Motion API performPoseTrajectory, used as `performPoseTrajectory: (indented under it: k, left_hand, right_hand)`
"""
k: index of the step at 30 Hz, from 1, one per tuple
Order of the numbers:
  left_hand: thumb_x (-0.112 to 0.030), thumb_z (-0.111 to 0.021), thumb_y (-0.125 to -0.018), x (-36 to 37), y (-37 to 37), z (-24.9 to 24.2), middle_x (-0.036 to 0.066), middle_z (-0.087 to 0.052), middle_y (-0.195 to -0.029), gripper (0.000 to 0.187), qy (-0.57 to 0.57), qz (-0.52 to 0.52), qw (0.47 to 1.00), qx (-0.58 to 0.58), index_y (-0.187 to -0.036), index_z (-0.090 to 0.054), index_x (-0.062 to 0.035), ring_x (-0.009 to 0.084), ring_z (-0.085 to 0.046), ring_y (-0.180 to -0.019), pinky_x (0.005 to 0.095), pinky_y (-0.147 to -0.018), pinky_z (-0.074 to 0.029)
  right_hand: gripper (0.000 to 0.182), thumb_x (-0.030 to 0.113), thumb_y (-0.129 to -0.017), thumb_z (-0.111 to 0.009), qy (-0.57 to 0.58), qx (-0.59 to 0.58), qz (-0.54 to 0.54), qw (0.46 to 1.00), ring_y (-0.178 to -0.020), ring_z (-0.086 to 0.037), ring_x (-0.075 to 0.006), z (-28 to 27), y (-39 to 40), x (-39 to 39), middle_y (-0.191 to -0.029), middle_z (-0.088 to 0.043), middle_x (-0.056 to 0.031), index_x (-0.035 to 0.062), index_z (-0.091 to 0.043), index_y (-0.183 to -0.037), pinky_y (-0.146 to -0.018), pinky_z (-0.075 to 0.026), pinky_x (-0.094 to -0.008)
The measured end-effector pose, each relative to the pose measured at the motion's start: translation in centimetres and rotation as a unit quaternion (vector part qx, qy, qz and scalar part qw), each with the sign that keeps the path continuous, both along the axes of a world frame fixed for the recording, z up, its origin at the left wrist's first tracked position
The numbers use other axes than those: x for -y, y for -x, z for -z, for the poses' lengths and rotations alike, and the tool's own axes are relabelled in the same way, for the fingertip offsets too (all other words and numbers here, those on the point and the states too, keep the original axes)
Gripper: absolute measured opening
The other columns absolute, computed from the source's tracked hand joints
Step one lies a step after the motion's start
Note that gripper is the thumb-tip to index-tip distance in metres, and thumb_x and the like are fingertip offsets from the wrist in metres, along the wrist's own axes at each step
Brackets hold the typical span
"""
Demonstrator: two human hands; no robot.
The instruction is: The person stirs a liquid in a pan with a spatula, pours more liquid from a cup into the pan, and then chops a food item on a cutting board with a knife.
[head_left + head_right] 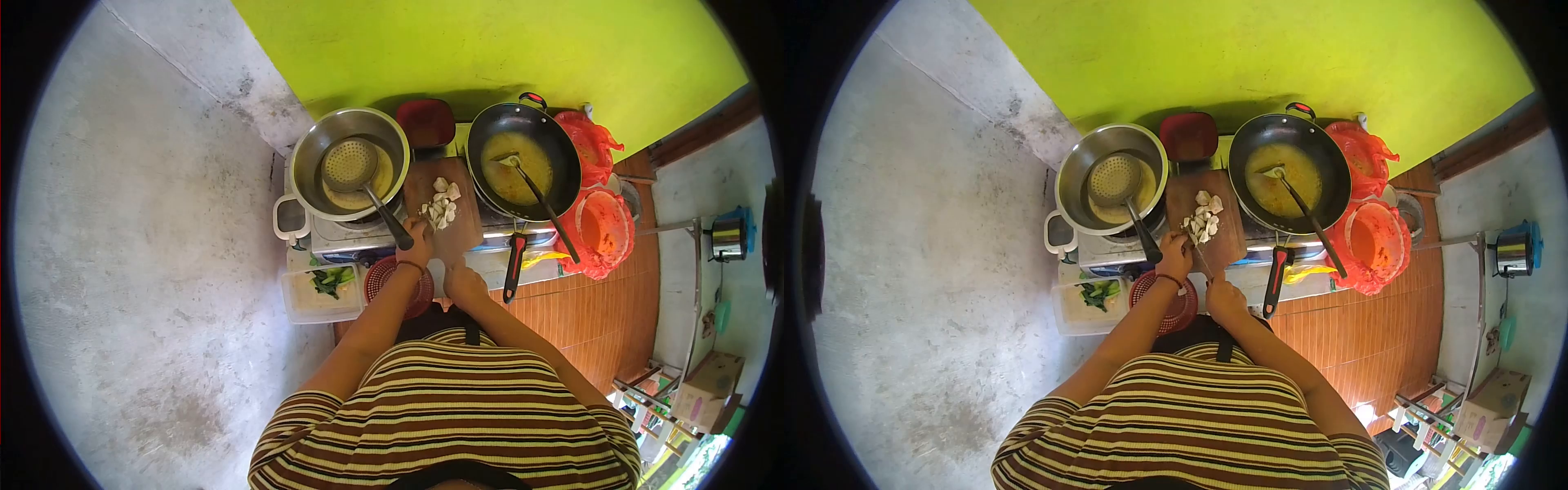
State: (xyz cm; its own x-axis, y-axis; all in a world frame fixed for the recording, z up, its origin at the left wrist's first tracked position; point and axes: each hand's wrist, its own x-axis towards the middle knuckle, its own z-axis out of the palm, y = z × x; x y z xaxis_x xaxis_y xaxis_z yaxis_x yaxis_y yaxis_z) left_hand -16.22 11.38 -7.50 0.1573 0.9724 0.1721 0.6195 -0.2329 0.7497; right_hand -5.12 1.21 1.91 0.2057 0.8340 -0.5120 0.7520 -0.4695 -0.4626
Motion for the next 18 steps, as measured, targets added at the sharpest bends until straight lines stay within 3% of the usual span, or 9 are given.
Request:
performPoseTrajectory:
  k: [7, 13, 18]
  left_hand:
    - [-0.003, -0.059, -0.073, 0.1, -0.1, -1.0, 0.015, -0.056, -0.100, 0.019, -0.002, 0.009, 1.000, -0.030, -0.091, -0.063, -0.0025, 0.0327, -0.058, -0.091, 0.0379, -0.078, -0.048]
    - [-0.003, -0.058, -0.074, -0.1, -0.2, -0.4, 0.014, -0.056, -0.100, 0.018, 0.025, 0.017, 0.999, -0.016, -0.092, -0.063, -0.0019, 0.0316, -0.058, -0.091, 0.0371, -0.078, -0.048]
    - [-0.003, -0.058, -0.076, -0.1, -0.1, 0.2, 0.014, -0.056, -0.100, 0.018, 0.045, -0.002, 0.999, 0.007, -0.094, -0.063, -0.0016, 0.0318, -0.057, -0.092, 0.0371, -0.080, -0.047]
  right_hand:
    - [0.037, 0.030, -0.091, -0.039, 0.005, 0.018, -0.001, 1.000, -0.084, -0.061, -0.0455, 2.1, -0.3, -0.3, -0.084, -0.061, -0.0303, -0.0042, -0.043, -0.106, -0.074, -0.048, -0.0510]
    - [0.031, 0.019, -0.087, -0.046, 0.040, 0.031, -0.050, 0.998, -0.085, -0.062, -0.0416, 3.6, -0.7, -1.2, -0.085, -0.062, -0.0284, -0.0060, -0.044, -0.106, -0.074, -0.050, -0.0475]
    - [0.023, 0.018, -0.088, -0.045, -0.002, 0.074, -0.046, 0.996, -0.083, -0.063, -0.0411, 4.8, -0.1, -1.0, -0.087, -0.062, -0.0280, -0.0034, -0.042, -0.098, -0.072, -0.051, -0.0462]
